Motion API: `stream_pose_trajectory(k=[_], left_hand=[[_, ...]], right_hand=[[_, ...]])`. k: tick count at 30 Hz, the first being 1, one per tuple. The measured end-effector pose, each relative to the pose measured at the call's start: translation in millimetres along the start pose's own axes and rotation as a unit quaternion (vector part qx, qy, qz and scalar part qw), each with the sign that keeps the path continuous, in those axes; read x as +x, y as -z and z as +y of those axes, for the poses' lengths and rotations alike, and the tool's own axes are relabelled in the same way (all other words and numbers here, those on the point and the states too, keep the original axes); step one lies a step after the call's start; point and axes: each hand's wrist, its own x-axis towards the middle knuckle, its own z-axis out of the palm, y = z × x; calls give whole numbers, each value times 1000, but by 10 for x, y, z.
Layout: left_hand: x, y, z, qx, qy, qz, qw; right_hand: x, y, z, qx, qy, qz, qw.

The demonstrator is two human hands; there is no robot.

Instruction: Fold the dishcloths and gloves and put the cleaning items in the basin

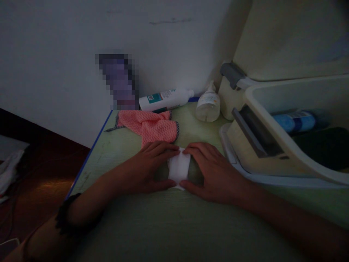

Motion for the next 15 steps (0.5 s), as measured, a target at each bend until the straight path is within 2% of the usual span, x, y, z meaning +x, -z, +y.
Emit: stream_pose_trajectory(k=[15], left_hand=[[13,-26,0,16,2,8,1000]], right_hand=[[-19,-11,-12,5,-11,-6,1000]])
